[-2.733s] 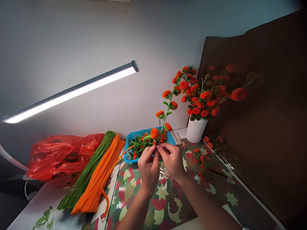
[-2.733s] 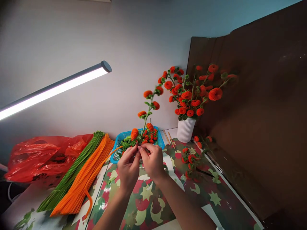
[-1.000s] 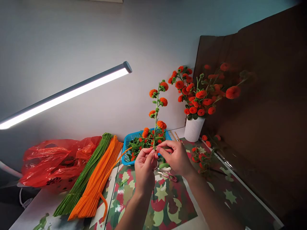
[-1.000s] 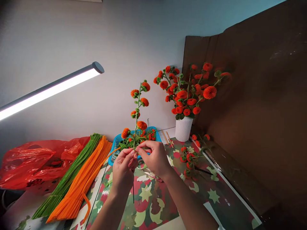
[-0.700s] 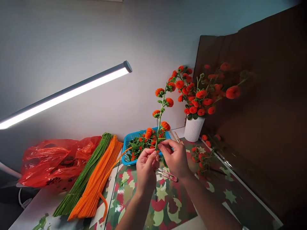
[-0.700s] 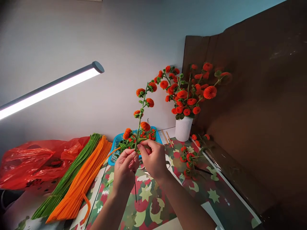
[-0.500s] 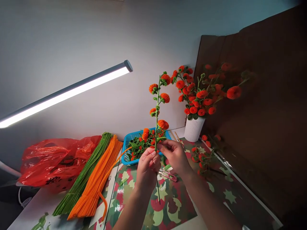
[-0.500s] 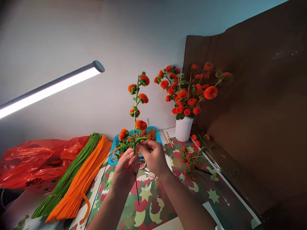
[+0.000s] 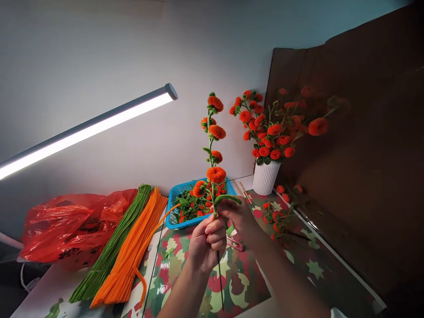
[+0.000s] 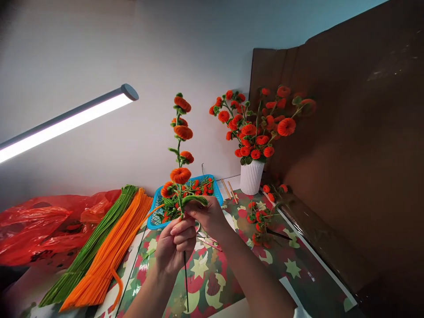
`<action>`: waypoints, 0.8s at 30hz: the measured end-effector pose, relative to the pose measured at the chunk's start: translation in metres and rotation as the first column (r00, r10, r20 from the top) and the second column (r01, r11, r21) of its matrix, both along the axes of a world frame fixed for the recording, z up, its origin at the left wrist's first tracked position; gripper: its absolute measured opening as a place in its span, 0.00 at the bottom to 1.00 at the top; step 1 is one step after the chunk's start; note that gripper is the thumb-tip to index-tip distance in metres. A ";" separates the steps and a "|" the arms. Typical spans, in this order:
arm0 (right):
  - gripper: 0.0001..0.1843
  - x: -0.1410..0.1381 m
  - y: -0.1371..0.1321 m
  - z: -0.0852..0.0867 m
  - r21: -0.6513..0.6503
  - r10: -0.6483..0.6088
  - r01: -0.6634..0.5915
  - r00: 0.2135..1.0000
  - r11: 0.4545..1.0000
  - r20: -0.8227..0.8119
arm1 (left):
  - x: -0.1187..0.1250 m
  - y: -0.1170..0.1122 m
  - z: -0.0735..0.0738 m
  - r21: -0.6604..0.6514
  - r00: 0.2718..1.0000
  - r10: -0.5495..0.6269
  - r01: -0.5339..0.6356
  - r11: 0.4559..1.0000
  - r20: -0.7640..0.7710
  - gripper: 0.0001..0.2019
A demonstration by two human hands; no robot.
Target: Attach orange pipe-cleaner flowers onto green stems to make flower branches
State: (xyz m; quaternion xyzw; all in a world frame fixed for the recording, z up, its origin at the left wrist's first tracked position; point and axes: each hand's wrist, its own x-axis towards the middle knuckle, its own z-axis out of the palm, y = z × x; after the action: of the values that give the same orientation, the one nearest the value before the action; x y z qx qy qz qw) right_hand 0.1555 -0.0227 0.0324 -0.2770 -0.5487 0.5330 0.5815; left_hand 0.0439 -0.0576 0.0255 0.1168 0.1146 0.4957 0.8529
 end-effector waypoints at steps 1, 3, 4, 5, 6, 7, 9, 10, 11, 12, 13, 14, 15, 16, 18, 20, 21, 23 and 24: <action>0.11 0.002 0.000 0.002 0.012 0.011 -0.011 1.000 1.000 0.005 | 0.000 0.000 0.000 -0.007 1.000 -0.005 0.005 1.000 0.009 0.14; 0.09 0.007 0.000 0.007 0.021 0.058 -0.058 0.998 0.998 0.009 | 0.001 0.000 0.000 -0.019 0.999 -0.014 0.014 1.000 0.033 0.12; 0.08 0.009 0.000 0.009 0.015 0.089 -0.089 0.996 0.996 0.011 | 0.001 -0.001 0.001 -0.024 0.999 -0.020 0.021 0.999 0.044 0.11; 0.07 0.011 0.001 0.010 0.006 0.122 -0.122 0.992 0.992 0.013 | 0.002 -0.001 0.001 -0.028 0.998 -0.028 0.030 0.999 0.051 0.09; 0.08 0.012 0.001 0.010 -0.006 0.153 -0.153 0.988 0.988 0.014 | 0.002 -0.002 0.001 -0.029 0.998 -0.041 0.042 0.999 0.054 0.07; 0.09 0.013 0.002 0.009 -0.014 0.182 -0.182 0.983 0.983 0.013 | 0.003 -0.003 0.001 -0.028 0.997 -0.056 0.057 0.998 0.054 0.05; 0.11 0.014 0.003 0.008 -0.014 0.224 -0.224 0.975 0.974 0.000 | 0.003 -0.005 0.001 -0.019 0.995 -0.087 0.088 0.996 0.054 0.03; 0.12 0.015 0.003 0.008 -0.011 0.239 -0.239 0.971 0.971 -0.010 | 0.004 -0.005 0.001 -0.011 0.993 -0.101 0.102 0.995 0.054 0.03; 0.13 0.015 0.003 0.009 -0.009 0.244 -0.244 0.970 0.970 -0.020 | 0.004 -0.005 0.002 0.000 0.992 -0.112 0.112 0.994 0.052 0.04; 0.13 0.015 0.003 0.010 -0.012 0.238 -0.239 0.971 0.971 -0.030 | 0.004 -0.005 0.003 0.015 0.993 -0.115 0.114 0.993 0.040 0.05; 0.14 0.015 0.003 0.011 -0.017 0.223 -0.224 0.974 0.974 -0.034 | 0.005 -0.005 0.004 0.035 0.994 -0.107 0.106 0.994 0.012 0.06; 0.13 0.015 0.003 0.013 -0.022 0.199 -0.200 0.979 0.980 -0.032 | 0.005 -0.004 0.006 0.063 0.995 -0.088 0.091 0.994 -0.035 0.07; 0.13 0.016 0.003 0.014 -0.022 0.167 -0.168 0.986 0.986 -0.024 | 0.006 -0.003 0.008 0.097 0.993 -0.064 0.074 0.993 -0.103 0.09; 0.13 0.016 0.003 0.016 -0.019 0.129 -0.130 0.992 0.991 -0.011 | 0.007 -0.002 0.009 0.135 0.982 -0.025 0.050 0.990 -0.186 0.10; 0.12 0.016 0.003 0.017 -0.001 0.055 -0.055 0.998 0.999 0.025 | 0.009 -0.001 0.012 0.210 0.929 0.107 -0.033 0.977 -0.354 0.12; 0.11 0.015 0.003 0.016 0.012 -0.008 0.007 0.997 1.000 0.072 | 0.011 -0.001 0.012 0.276 0.825 0.287 -0.166 0.947 -0.486 0.13; 0.10 0.014 0.002 0.015 0.017 -0.030 0.029 0.995 0.999 0.094 | 0.011 -0.002 0.011 0.314 0.754 0.379 -0.239 0.919 -0.537 0.13; 0.10 0.010 -0.001 0.014 0.028 -0.058 0.055 0.990 0.998 0.126 | 0.012 -0.003 0.009 0.392 0.615 0.516 -0.338 0.855 -0.596 0.13; 0.10 0.009 -0.002 0.014 0.029 -0.065 0.062 0.989 0.998 0.130 | 0.011 -0.003 0.009 0.424 0.572 0.555 -0.359 0.831 -0.604 0.14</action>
State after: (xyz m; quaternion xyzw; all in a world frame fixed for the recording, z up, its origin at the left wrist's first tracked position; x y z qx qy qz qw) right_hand 0.1643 -0.0246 0.0465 -0.3213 -0.5834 0.4879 0.5642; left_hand 0.0554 -0.0610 0.0342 0.3716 0.3933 0.6270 0.5604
